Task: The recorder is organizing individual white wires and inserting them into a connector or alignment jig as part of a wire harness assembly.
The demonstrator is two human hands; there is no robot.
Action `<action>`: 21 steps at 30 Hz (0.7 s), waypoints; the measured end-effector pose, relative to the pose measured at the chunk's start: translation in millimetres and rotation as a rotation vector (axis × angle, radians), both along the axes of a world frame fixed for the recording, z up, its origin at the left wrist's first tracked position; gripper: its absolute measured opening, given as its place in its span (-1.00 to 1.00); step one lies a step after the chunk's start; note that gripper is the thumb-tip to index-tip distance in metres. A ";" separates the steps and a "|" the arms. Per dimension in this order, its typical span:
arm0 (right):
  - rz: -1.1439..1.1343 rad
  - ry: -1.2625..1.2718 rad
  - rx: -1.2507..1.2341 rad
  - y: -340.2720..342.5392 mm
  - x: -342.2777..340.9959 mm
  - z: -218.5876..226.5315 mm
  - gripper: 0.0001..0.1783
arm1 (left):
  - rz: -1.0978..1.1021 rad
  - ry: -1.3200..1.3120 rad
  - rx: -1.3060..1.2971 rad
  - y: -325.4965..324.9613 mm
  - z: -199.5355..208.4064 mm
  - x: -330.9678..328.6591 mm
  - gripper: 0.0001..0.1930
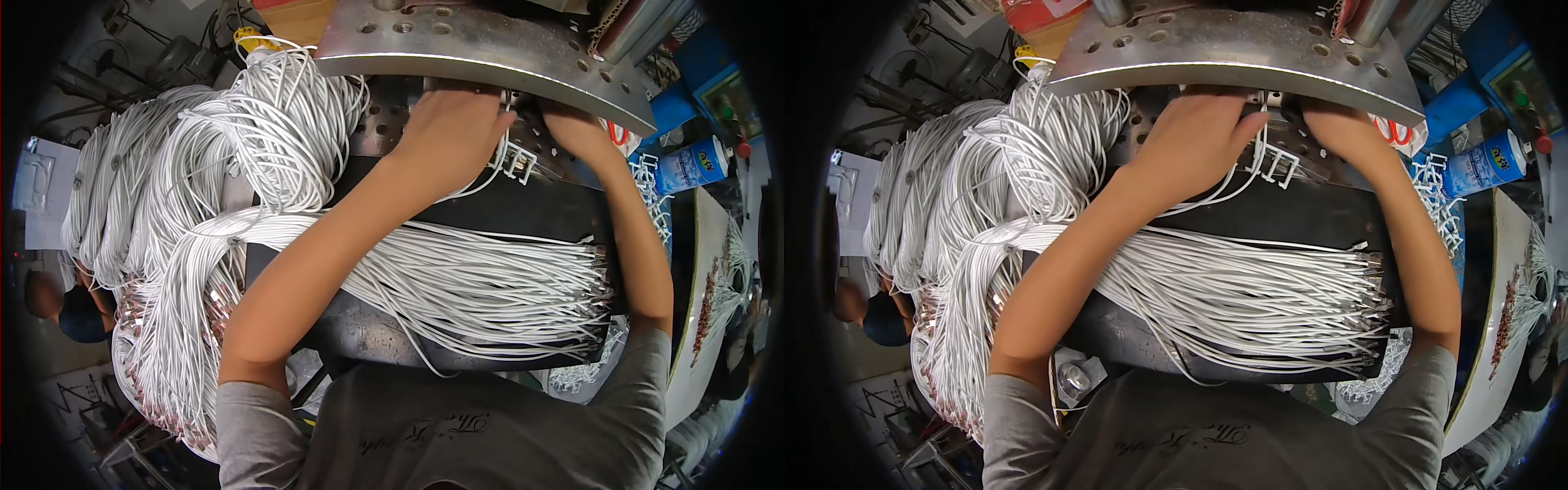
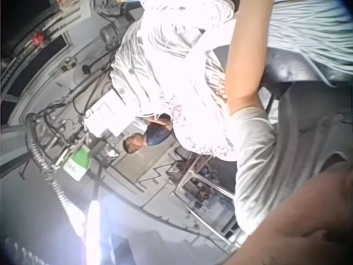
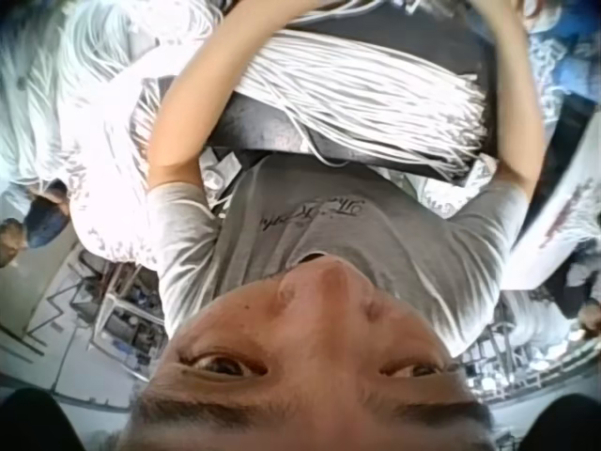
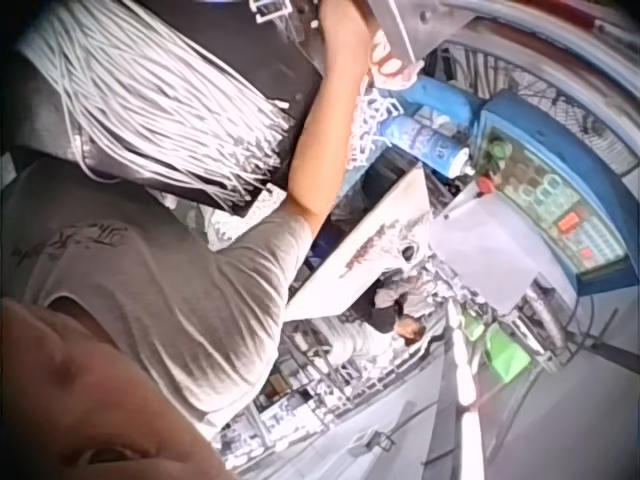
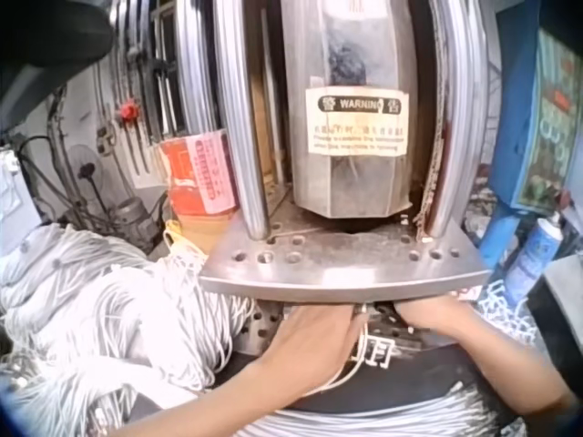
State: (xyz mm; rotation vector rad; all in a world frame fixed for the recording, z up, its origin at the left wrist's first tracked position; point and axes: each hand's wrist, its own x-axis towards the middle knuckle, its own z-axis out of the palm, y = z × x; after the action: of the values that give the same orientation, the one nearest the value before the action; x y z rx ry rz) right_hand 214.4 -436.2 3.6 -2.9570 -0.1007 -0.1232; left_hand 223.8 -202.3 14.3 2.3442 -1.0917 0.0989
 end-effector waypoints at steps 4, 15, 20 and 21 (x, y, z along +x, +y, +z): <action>0.209 -0.297 0.287 14.7 -38.5 -3.7 -0.54 | 0.178 -0.448 -0.128 3.8 -25.3 -4.4 -0.58; 0.254 -0.613 0.194 37.4 -36.8 -6.3 -0.69 | 0.286 -0.491 0.026 -3.8 -36.7 19.2 -0.53; -0.018 -0.361 0.322 39.2 -53.7 -5.2 -0.75 | 0.218 -0.645 0.089 1.5 -35.4 19.5 -0.58; -0.006 -0.286 0.449 41.3 -48.8 -11.1 -0.76 | 0.248 -0.591 0.062 2.4 -33.9 17.3 -0.59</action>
State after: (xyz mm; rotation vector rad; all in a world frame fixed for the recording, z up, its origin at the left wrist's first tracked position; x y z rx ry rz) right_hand 165.6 -394.9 -7.5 -2.4752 -0.0880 -0.4993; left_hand 241.1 -199.9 -19.6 2.5674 -1.0559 0.9075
